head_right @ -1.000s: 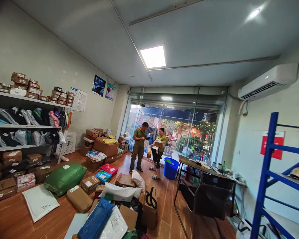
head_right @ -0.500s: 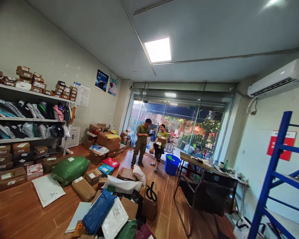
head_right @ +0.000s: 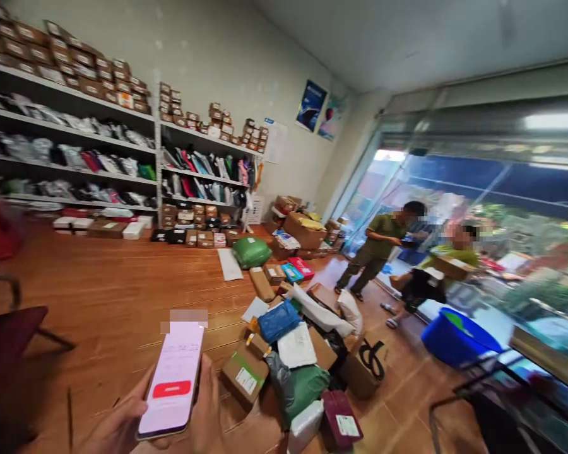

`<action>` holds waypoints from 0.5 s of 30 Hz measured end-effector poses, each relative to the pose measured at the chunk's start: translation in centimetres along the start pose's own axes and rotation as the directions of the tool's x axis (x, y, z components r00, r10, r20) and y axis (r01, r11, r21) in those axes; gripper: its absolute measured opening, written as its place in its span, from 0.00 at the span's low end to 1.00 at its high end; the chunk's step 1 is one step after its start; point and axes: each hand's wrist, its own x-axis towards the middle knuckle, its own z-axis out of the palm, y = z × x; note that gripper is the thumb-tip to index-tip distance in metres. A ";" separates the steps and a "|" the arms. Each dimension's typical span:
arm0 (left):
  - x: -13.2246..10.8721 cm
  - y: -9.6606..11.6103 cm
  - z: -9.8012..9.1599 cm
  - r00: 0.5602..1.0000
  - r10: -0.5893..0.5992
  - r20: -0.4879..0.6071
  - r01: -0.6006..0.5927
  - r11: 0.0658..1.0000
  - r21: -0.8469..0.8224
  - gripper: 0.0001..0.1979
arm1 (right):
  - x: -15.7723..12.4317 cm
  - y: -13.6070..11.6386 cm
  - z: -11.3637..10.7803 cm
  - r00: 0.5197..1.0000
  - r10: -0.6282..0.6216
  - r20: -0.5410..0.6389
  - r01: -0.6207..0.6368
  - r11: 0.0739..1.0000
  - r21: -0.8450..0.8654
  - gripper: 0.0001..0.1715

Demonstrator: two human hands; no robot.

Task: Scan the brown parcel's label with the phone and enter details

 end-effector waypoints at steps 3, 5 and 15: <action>-0.2 1.3 0.7 0.997 -0.006 0.079 -0.001 0.996 0.084 0.59 | -1.3 -0.3 0.1 0.996 0.062 0.061 -0.062 0.998 -0.009 0.43; -0.2 1.9 0.8 0.993 -0.007 0.115 -0.011 0.988 0.157 0.59 | -1.7 -0.3 0.3 0.996 0.080 0.048 -0.079 0.997 -0.019 0.47; -0.5 2.3 -0.7 0.995 0.038 0.090 -0.063 0.952 0.301 0.56 | -1.4 -1.0 2.2 0.991 0.136 -0.001 -0.136 0.991 -0.010 0.58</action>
